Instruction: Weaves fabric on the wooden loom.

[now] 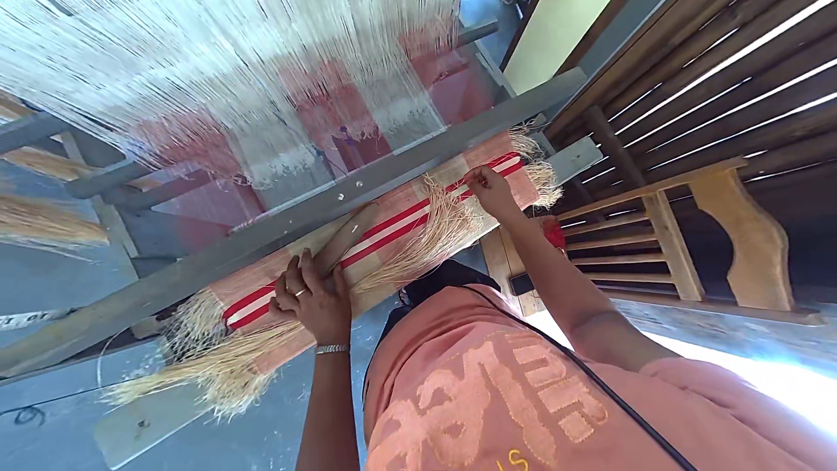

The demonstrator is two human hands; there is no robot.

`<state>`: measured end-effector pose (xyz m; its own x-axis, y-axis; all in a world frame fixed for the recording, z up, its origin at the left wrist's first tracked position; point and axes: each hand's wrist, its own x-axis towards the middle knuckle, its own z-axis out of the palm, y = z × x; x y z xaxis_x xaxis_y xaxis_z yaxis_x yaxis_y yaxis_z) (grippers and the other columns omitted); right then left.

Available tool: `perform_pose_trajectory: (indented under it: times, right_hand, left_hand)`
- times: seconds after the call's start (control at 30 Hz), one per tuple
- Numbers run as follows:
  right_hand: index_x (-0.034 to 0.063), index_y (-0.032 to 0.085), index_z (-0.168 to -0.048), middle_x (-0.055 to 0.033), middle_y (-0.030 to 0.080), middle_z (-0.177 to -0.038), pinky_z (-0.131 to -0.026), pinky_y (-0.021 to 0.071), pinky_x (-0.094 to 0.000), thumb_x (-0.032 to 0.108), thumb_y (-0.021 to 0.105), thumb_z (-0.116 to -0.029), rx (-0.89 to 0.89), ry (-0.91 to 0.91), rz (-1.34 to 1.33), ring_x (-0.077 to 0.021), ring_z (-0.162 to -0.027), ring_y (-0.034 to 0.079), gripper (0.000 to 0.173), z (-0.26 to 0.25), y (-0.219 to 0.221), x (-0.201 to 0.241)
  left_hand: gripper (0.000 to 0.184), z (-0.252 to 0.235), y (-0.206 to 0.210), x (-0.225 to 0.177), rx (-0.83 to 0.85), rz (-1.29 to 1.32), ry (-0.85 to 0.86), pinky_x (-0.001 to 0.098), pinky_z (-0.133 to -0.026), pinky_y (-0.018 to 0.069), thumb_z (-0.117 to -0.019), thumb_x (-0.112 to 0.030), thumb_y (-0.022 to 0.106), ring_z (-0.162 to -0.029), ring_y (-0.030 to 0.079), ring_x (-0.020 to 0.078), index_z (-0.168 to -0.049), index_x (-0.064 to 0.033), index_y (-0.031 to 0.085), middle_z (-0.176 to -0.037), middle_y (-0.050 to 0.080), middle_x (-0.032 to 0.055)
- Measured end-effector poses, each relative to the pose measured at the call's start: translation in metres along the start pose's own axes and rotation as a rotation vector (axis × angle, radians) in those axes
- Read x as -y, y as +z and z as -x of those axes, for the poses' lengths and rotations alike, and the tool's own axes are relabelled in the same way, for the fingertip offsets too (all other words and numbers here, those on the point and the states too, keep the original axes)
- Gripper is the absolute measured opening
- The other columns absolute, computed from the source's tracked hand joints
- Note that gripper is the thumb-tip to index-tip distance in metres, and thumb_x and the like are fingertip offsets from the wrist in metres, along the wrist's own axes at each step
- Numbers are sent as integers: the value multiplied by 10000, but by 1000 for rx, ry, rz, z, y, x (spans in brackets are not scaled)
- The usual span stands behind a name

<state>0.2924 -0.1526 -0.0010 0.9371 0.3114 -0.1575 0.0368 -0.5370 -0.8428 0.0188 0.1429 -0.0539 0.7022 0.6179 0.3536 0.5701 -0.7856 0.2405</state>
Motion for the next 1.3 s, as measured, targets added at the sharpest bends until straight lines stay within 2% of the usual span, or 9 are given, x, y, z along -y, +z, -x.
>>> perform_pose_trajectory:
  times: [0.07, 0.17, 0.37, 0.5, 0.63, 0.8, 0.93, 1.1, 1.3]
  right_hand:
    - [34, 612, -1180, -121, 678, -994, -812, 549, -459, 195, 555, -1029, -29, 24, 34, -231, -880, 667, 228, 2, 0, 2]
    - [24, 665, -1180, -147, 704, -1072, -888, 546, -485, 215, 535, -1051, -1, 55, 98, -256, -958, 685, 264, 6, -12, -4]
    - [58, 700, -1211, -147, 705, -1164, -922, 533, -497, 170, 511, -1049, -71, 141, 122, -263, -1017, 682, 273, 14, -32, -12]
    - [45, 707, -1149, -128, 710, -1094, -844, 557, -454, 167, 610, -1000, -99, -10, 69, -229, -913, 676, 216, 16, -13, 12]
    - [67, 730, -1105, -116, 693, -1070, -821, 561, -407, 203, 694, -955, -87, -153, 101, -221, -926, 663, 206, 10, 28, 34]
    - [93, 737, -1080, -120, 669, -1073, -955, 498, -547, 342, 771, -900, -163, -113, 195, -300, -1056, 626, 309, -5, 65, 34]
    - [107, 755, -1053, -101, 683, -1057, -956, 491, -557, 310, 771, -899, -167, -113, 215, -284, -1054, 636, 256, -12, 72, 28]
    - [149, 779, -1055, -95, 690, -1074, -969, 498, -539, 296, 755, -911, -137, -142, 244, -285, -1074, 635, 207, -16, 73, 24]
    - [103, 747, -1047, -90, 686, -1036, -924, 494, -551, 293, 703, -941, -154, -139, 214, -271, -1005, 648, 221, -10, 67, 18]
  left_hand:
    - [595, 14, -5, -6, -39, 38, 7, 664, -1124, 245, -999, -526, 530, -1383, 458, 408, -1477, -171, 513, -1445, 562, 159]
    - [483, 38, -9, -2, -32, 127, 71, 628, -1087, 296, -1013, -460, 560, -1257, 536, 411, -1351, -119, 613, -1297, 629, 181]
    - [403, 42, -6, 29, -15, 178, 124, 610, -1117, 279, -1042, -408, 519, -1282, 518, 395, -1354, -188, 648, -1314, 627, 163]
    - [343, 33, 1, 29, -50, 157, 140, 631, -1107, 266, -1034, -414, 537, -1301, 488, 425, -1297, -258, 693, -1321, 614, 175]
    - [347, 32, 15, 22, -60, 103, 108, 612, -1088, 271, -1036, -421, 530, -1290, 481, 421, -1341, -340, 675, -1314, 622, 152]
    - [354, 32, 20, 19, -91, 46, 67, 597, -1076, 268, -1051, -413, 498, -1246, 503, 384, -1373, -402, 644, -1253, 638, 128]
    - [338, 25, 12, 19, -77, 38, 45, 611, -1051, 262, -1045, -355, 501, -1214, 521, 367, -1320, -447, 675, -1202, 656, 102]
    - [271, 10, 4, 10, -84, 41, 33, 597, -1023, 303, -1032, -413, 569, -1137, 572, 341, -1226, -344, 746, -1070, 685, 87]
    - [221, 27, 10, -5, -113, 95, 68, 628, -1019, 332, -1022, -264, 551, -1178, 550, 421, -1099, -155, 728, -1173, 641, 190]
